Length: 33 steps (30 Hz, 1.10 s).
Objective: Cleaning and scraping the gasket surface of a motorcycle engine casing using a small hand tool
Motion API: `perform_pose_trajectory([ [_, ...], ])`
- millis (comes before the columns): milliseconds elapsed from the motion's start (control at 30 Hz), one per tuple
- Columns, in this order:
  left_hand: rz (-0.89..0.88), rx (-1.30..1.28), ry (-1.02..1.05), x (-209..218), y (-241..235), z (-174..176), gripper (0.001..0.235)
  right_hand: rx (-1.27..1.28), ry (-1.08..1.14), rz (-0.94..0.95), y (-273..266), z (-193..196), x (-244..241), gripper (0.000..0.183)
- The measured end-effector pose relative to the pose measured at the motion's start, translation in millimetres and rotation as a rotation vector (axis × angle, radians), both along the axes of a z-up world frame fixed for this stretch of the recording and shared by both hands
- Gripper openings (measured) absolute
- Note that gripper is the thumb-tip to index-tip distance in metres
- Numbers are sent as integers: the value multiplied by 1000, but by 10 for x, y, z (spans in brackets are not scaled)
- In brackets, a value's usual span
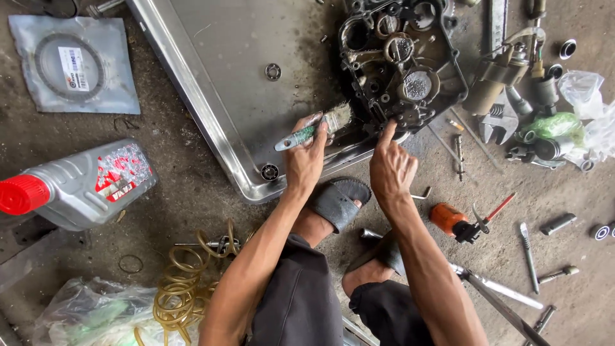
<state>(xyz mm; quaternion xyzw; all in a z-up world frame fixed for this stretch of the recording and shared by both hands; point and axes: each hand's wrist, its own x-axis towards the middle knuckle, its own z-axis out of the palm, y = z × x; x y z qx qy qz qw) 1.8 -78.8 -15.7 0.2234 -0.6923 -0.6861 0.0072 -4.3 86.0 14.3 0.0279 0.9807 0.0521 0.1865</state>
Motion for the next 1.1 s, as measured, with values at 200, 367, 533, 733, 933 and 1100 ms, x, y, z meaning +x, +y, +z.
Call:
perform_pose_trajectory([
  [200,19,-52,-60,141,17,-86,33,-31,34,228,277,-239,1,22],
  [367,18,-48,-66,71,-35,-72,30,-207,207,343,505,-273,-131,8],
  [533,19,52,-25,-62,60,-123,28,-346,337,454,714,-506,-97,14],
  [733,-63,-104,102,-155,78,-287,25,-524,609,675,1090,-944,69,17],
  [933,-118,-153,228,-119,235,-321,23,-799,522,546,826,-264,17,14],
  [1100,-74,-151,239,-114,201,-340,20,-668,330,578,1515,-101,32,14],
])
